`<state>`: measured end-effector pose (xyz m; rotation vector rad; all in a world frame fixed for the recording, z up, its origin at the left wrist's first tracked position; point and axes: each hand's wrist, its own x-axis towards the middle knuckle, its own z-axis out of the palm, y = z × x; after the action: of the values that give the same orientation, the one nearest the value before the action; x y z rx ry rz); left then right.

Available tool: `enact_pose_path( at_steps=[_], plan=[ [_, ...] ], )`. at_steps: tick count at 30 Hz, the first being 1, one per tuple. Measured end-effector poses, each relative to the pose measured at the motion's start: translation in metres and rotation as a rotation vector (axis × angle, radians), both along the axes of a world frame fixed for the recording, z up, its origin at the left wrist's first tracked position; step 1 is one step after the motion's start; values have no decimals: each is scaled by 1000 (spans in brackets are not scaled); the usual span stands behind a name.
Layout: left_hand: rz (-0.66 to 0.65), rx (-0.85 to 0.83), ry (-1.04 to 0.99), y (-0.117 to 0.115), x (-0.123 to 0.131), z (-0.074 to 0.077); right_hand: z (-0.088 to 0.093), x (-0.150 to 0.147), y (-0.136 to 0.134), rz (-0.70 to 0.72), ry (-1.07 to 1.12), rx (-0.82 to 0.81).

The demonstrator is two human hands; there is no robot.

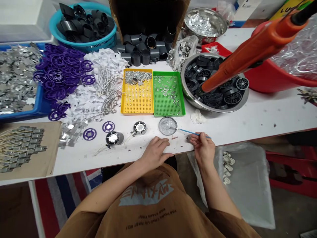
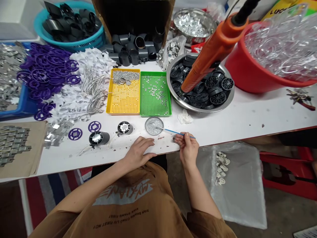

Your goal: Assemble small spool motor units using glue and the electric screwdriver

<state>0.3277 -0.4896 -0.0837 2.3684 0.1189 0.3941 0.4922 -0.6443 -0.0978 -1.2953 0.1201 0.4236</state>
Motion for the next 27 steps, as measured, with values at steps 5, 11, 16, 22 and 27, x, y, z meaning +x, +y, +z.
enact_pose_path(
  at_steps=[5, 11, 16, 22, 27],
  plan=[
    [172, 56, -171, 24, -21, 24, 0, 8, 6, 14, 132, 26],
    [549, 260, -183, 73, -67, 43, -1, 10, 12, 16, 150, 0],
    [740, 283, -54, 92, -100, 25, -3, 12, 18, -35, 139, -51],
    [829, 175, -78, 91, -109, 6, 9, 16, 26, 62, 73, -3],
    [845, 32, -29, 97, -114, 2, 50, -19, 66, 311, -221, 94]
  ],
)
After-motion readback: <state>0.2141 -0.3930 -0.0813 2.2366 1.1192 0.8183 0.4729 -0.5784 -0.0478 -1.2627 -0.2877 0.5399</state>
